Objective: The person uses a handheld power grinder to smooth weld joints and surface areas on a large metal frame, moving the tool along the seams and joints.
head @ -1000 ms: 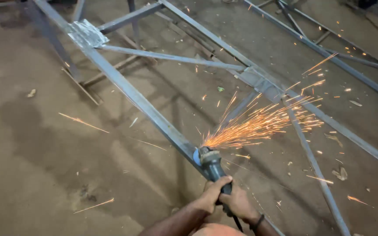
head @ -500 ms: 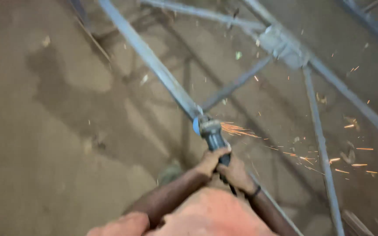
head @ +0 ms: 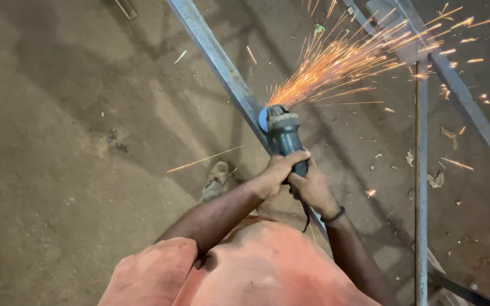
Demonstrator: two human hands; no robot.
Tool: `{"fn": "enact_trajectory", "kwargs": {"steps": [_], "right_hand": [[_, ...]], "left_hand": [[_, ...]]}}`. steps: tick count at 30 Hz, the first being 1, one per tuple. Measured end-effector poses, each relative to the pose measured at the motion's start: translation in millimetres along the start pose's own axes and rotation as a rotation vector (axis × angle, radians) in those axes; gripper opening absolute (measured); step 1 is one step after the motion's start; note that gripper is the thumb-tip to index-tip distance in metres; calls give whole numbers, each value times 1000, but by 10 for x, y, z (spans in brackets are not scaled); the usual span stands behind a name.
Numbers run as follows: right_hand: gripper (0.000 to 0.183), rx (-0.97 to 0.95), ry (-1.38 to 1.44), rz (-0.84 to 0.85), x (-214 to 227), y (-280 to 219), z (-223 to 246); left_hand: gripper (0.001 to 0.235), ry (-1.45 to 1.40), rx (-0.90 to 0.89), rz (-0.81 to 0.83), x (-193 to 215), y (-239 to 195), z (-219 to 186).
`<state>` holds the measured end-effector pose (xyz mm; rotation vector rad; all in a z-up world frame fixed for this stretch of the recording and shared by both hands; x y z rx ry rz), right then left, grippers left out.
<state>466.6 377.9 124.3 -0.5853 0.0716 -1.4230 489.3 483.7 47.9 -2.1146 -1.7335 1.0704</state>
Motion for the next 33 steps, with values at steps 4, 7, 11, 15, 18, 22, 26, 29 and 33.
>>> {"fn": "enact_trajectory", "kwargs": {"steps": [4,7,11,15,18,22,26,29,33], "right_hand": [[50,-14,-45,-5,30,40,-28],[44,-76,-148,-51,99,-160,-265],[59,-63,-139,-60,102,-341,-419],[62,43,-245,-29,-15,-37,-209],[75,72,-180,5,-79,63,21],[81,113,-199,7,-68,-47,43],[85,-127,-285,-40,31,-215,-143],[78,-60,-243,-25,41,-175,-199],[70,-9,-194,-3,4,64,-114]], "left_hand": [[45,59,6,-40,4,209,97],[43,59,-47,-36,-156,84,377],[39,82,-60,6,-132,-161,493],[35,-45,-84,-9,33,-76,136],[32,-99,-115,10,119,-86,-11],[30,-104,-163,3,74,-18,165],[29,-50,-248,17,-102,-83,477],[31,-87,-265,27,-65,-51,372],[33,-91,-86,13,59,0,143]]}}
Point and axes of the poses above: each hand's wrist, its own y-axis towards the middle knuckle, its own x-axis out of the back of the hand, z = x × y, the point moved 1 cm from there along y, towards the middle knuckle, and after that the axes turned 12 degrees about y, right-handed, at the moved point
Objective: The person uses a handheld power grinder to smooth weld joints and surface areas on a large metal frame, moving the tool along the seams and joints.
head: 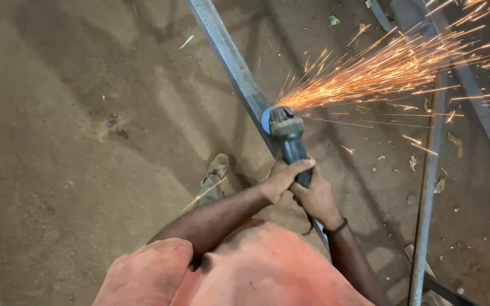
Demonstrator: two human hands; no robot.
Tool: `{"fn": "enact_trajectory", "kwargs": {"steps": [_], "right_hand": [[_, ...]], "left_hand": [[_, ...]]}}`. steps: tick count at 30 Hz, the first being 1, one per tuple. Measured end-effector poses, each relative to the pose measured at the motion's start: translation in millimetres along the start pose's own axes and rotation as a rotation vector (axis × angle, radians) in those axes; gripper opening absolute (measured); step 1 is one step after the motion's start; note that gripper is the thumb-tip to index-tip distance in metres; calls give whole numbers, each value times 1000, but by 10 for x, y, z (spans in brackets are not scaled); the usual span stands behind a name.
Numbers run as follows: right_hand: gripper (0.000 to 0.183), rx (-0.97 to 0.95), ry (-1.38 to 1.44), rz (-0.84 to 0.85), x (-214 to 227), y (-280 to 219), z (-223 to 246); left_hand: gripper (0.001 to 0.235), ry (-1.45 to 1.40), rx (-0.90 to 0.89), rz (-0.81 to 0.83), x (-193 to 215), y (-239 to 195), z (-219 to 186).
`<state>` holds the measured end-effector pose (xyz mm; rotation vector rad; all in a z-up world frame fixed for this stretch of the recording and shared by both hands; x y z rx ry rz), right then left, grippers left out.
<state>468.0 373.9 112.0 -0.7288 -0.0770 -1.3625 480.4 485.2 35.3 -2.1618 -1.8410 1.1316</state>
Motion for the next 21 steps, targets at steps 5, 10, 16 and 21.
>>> {"fn": "enact_trajectory", "kwargs": {"steps": [5,10,16,21], "right_hand": [[65,-21,-27,-8,37,-215,-122],[69,-11,-176,-31,90,-290,-234],[66,186,-159,7,106,-63,44],[72,18,-192,43,263,-253,48]], "left_hand": [[35,112,-219,-51,-122,-27,255],[37,93,-83,-32,-148,-88,371],[37,-33,-76,21,-85,-33,93],[35,-64,-72,10,-276,-143,203]]}}
Point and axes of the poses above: each hand's wrist, its own y-axis towards the middle knuckle, its own x-axis out of the back of the hand, z = x × y, the point moved 1 cm from there along y, towards the middle knuckle, and after that the axes turned 12 degrees about y, right-handed, at the moved point
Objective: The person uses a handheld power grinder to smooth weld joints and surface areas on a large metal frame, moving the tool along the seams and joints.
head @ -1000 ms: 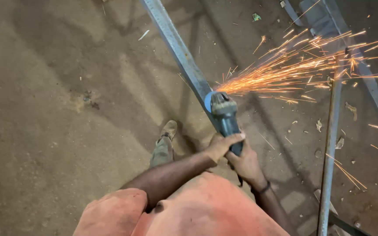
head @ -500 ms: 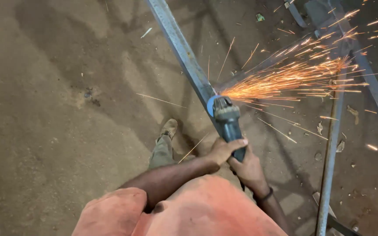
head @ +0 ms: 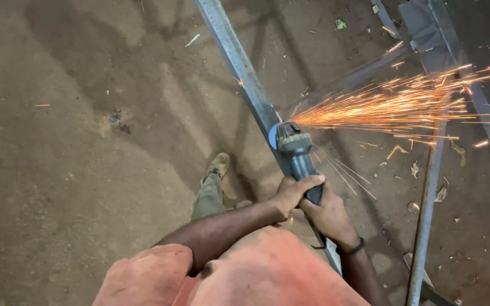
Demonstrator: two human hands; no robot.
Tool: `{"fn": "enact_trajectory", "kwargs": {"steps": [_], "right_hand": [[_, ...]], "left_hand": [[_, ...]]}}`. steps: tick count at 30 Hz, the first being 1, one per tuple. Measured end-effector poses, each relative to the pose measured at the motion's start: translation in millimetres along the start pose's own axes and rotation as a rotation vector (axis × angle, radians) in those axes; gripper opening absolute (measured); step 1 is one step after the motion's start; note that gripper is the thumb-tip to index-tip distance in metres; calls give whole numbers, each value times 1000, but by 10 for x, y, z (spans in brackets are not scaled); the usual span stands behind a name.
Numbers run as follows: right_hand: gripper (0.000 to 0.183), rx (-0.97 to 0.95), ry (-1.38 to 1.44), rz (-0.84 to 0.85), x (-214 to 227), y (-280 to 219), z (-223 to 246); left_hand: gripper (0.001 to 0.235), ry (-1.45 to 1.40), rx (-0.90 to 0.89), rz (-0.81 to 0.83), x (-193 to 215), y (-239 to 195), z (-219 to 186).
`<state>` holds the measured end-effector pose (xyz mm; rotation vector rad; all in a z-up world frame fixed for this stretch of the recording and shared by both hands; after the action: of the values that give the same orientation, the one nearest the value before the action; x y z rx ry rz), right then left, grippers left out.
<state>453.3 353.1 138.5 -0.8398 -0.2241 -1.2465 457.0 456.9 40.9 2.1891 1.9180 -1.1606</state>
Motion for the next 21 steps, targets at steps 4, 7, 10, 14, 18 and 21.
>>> {"fn": "enact_trajectory", "kwargs": {"steps": [4,7,10,14,18,21], "right_hand": [[74,86,0,-14,31,121,76],[67,-73,19,25,70,196,159],[62,15,-42,12,132,76,151],[66,36,-56,10,142,80,160],[67,38,-81,29,73,338,200],[67,37,-109,27,101,314,160]], "left_hand": [[35,-18,55,19,45,106,-79],[38,-22,76,15,49,141,-139],[39,-18,58,-11,-60,72,-84],[41,-40,66,-26,-62,59,-87],[45,-21,96,-27,83,202,-221],[43,-23,65,-51,85,216,-211]]}}
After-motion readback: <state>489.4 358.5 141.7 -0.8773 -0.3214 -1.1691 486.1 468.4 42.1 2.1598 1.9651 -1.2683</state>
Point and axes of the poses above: each hand's wrist, its own y-axis towards the middle knuckle, its own x-axis out of the back of the hand, z = x × y, the point moved 1 cm from there along y, towards the middle knuckle, and after that the axes turned 12 degrees about y, right-handed, at the moved point
